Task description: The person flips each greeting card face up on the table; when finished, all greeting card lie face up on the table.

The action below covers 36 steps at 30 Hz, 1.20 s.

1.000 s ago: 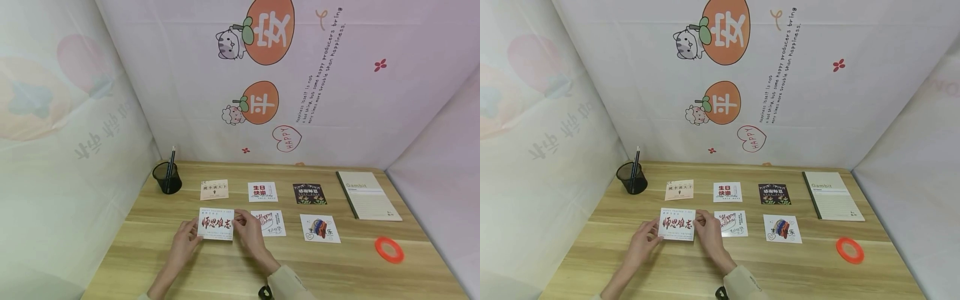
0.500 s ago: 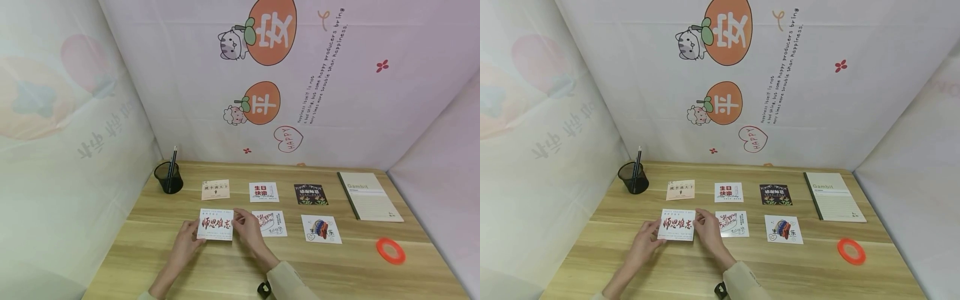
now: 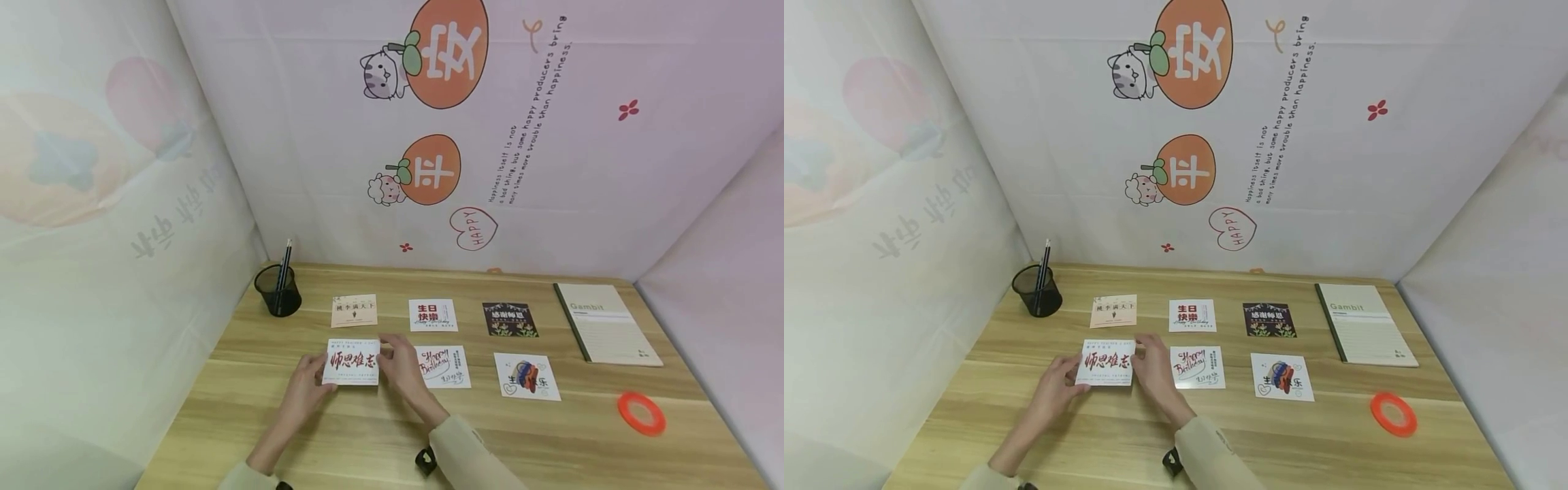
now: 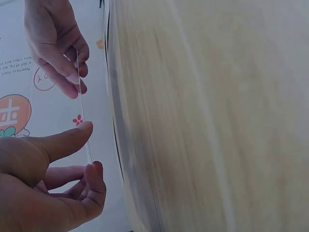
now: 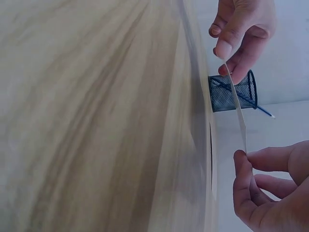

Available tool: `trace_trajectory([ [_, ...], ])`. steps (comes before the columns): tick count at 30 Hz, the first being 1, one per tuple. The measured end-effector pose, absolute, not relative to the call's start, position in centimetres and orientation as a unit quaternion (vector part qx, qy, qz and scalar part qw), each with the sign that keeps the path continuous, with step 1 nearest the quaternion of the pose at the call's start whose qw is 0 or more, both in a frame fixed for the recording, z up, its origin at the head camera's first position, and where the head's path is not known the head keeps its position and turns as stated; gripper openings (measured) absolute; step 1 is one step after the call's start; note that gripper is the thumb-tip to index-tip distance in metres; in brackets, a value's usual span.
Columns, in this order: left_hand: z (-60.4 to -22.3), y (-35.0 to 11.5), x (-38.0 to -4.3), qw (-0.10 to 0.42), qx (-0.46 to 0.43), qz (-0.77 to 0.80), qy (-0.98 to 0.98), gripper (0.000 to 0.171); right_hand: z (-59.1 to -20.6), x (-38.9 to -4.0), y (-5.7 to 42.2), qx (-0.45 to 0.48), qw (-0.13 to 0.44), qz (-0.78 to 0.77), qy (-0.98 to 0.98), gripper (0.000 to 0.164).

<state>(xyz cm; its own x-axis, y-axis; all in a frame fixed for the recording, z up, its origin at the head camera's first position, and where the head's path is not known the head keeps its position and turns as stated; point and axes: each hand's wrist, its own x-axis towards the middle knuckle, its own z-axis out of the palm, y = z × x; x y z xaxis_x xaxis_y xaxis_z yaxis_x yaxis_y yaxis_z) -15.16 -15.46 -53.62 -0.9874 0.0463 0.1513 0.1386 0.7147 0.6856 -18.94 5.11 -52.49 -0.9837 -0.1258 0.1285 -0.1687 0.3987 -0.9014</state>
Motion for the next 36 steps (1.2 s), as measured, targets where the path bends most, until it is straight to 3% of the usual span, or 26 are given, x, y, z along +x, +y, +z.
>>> trace_trajectory([
  [12,-53.5,-15.6,-15.7,0.087,-0.087,-0.329,-0.936,0.053,-53.3,-20.0,4.7,0.102,0.067,0.476,-0.871,0.042],
  [23,-54.0,-15.6,-16.1,0.058,-0.090,-0.272,-0.956,0.047,-53.8,-20.5,4.3,0.108,0.045,0.442,-0.889,0.039],
  [28,-54.2,-15.7,-16.3,0.072,-0.106,-0.227,-0.965,0.047,-53.8,-20.4,4.1,0.102,0.011,0.428,-0.898,0.043],
  [36,-54.4,-15.8,-16.4,0.071,-0.115,-0.190,-0.972,0.044,-53.9,-20.2,3.8,0.119,0.016,0.404,-0.907,0.044],
])
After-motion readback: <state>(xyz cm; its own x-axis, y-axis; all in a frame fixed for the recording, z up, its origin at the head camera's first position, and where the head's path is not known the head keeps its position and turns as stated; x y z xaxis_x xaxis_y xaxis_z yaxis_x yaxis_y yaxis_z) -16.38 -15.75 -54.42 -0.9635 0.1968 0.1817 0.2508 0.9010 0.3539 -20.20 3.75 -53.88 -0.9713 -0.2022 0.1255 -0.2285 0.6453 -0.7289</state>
